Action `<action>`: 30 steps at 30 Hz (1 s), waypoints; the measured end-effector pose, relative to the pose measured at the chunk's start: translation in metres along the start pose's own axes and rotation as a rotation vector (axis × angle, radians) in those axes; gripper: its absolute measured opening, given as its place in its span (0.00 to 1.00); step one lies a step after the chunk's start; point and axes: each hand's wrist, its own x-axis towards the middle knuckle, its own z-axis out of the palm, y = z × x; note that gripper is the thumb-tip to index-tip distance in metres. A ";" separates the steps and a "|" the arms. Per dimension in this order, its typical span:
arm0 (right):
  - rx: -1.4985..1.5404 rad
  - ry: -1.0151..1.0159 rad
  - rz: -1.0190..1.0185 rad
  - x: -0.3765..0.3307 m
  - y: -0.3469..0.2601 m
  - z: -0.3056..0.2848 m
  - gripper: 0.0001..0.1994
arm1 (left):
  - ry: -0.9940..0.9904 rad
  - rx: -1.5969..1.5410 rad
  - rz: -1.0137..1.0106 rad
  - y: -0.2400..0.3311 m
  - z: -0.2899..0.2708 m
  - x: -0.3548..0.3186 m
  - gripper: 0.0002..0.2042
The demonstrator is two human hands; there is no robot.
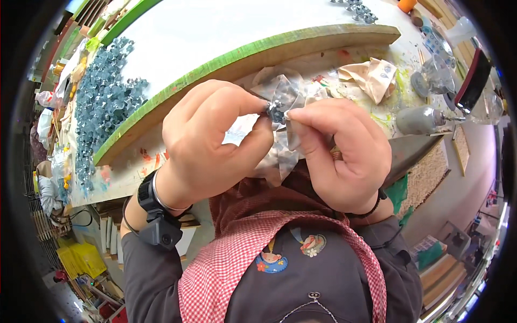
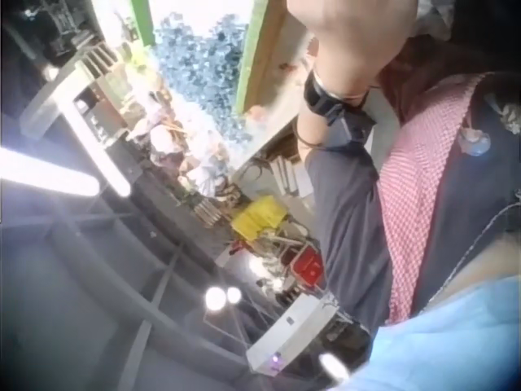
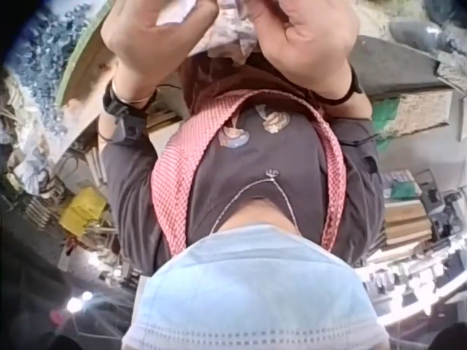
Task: The recorder is applying a liquid adhesive or sealant from a squeeze bottle to small grey metal components on a workbench.
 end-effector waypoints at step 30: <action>0.397 0.011 0.383 0.001 0.002 -0.024 0.05 | -0.095 -0.678 -0.410 -0.005 0.000 -0.001 0.07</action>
